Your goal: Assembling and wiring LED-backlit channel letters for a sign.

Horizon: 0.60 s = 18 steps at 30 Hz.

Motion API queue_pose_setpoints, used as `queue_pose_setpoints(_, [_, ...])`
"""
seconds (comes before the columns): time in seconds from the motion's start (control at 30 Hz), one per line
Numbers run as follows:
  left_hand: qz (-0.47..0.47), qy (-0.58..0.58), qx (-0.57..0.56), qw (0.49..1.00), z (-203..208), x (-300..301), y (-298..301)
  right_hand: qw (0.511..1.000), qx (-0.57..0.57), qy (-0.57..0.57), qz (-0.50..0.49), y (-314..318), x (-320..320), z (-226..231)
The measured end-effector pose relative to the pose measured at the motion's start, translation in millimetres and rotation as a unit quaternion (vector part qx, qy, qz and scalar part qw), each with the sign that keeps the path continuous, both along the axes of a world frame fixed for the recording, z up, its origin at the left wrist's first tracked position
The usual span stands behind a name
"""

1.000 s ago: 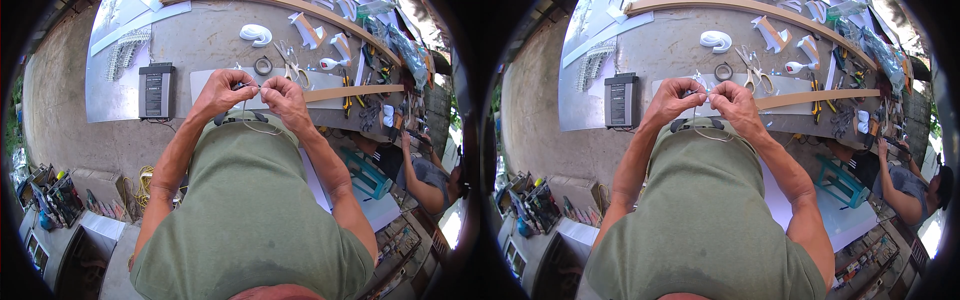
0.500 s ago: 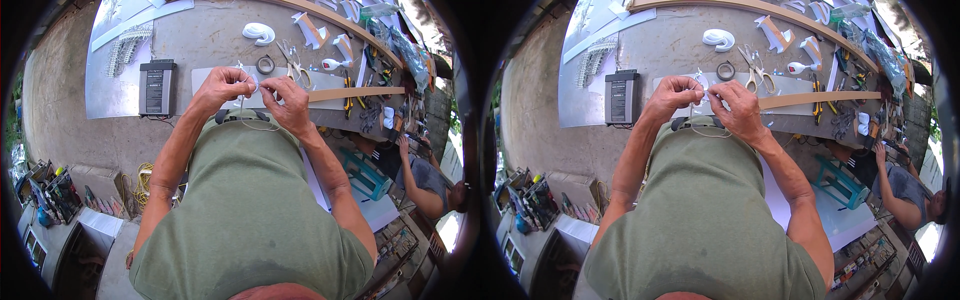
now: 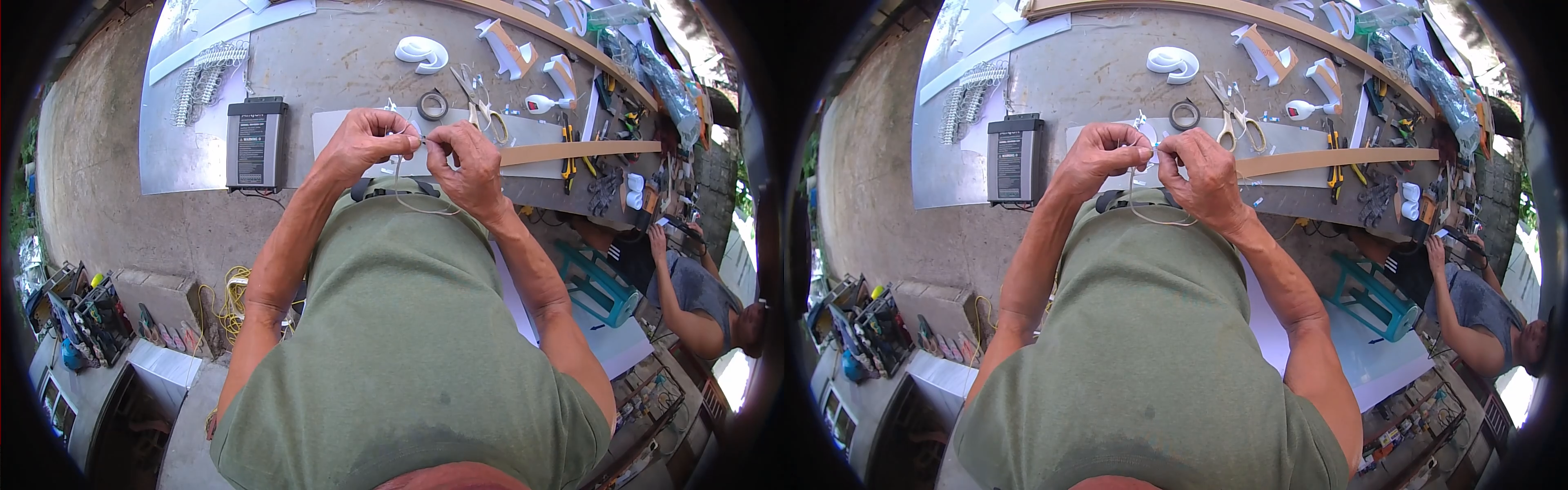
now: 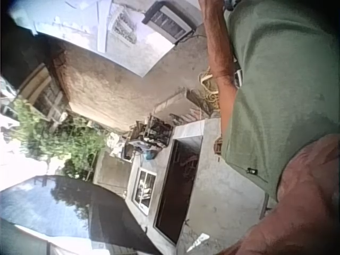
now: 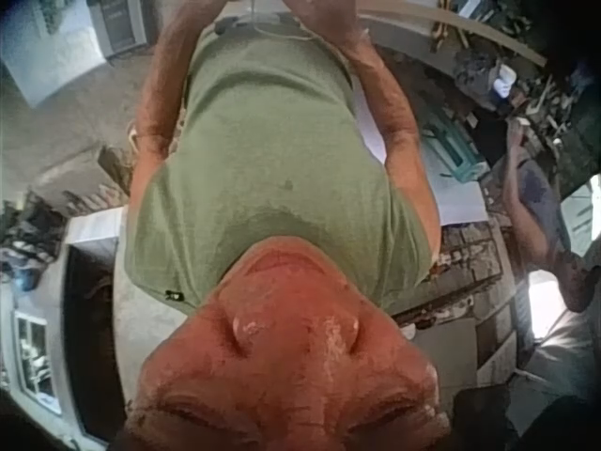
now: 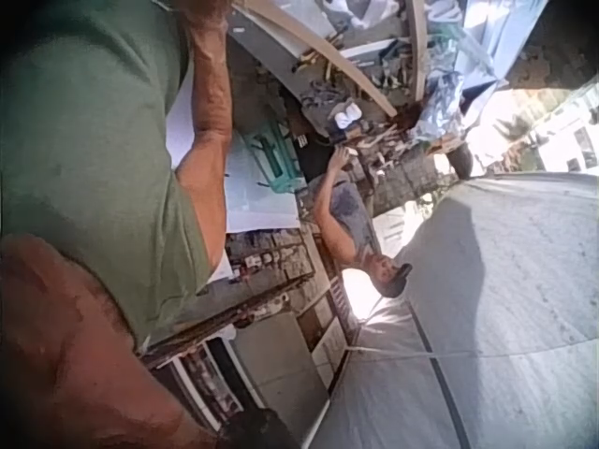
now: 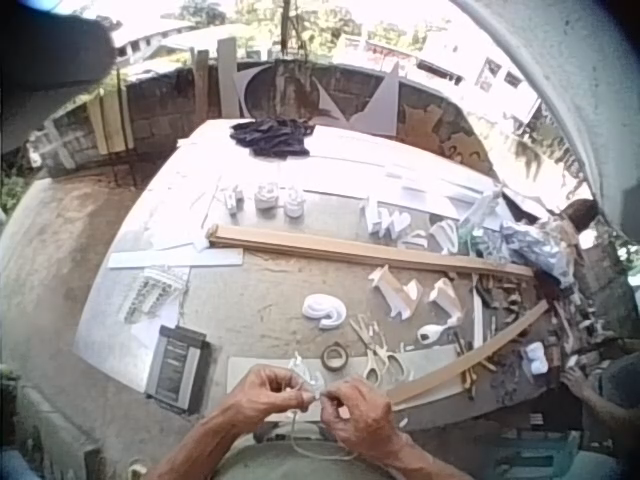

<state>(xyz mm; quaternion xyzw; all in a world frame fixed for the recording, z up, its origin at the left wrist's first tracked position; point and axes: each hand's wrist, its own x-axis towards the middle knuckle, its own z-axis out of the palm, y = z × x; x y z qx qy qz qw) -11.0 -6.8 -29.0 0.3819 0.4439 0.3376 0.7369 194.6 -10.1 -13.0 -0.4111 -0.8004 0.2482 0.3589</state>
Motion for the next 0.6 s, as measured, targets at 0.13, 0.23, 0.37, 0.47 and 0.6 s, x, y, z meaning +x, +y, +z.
queue_pose_setpoints(0.13, [0.016, -0.017, 0.005, 1.000, -6.0, 8.5, -0.3, 0.996, 0.046, -0.029, -0.068, -7.8, -8.8, -10.7])
queue_pose_setpoints(0.23, [0.012, -0.063, -0.035, 0.997, -6.5, 4.7, 3.1, 0.994, -0.078, 0.037, -0.071, -8.5, -7.1, -4.3])
queue_pose_setpoints(0.37, [0.005, -0.086, -0.055, 0.995, -10.2, -0.1, 3.4, 0.949, -0.276, 0.154, 0.005, 4.2, 9.6, 3.0])
queue_pose_setpoints(0.47, [-0.008, -0.089, -0.074, 0.993, -8.1, -1.0, 5.7, 0.936, -0.296, 0.188, 0.041, 10.6, 13.2, 0.3])
queue_pose_setpoints(0.6, [-0.024, -0.088, -0.065, 0.994, -12.4, -1.0, 6.3, 0.951, -0.263, 0.144, 0.080, 20.0, 16.8, 0.8])
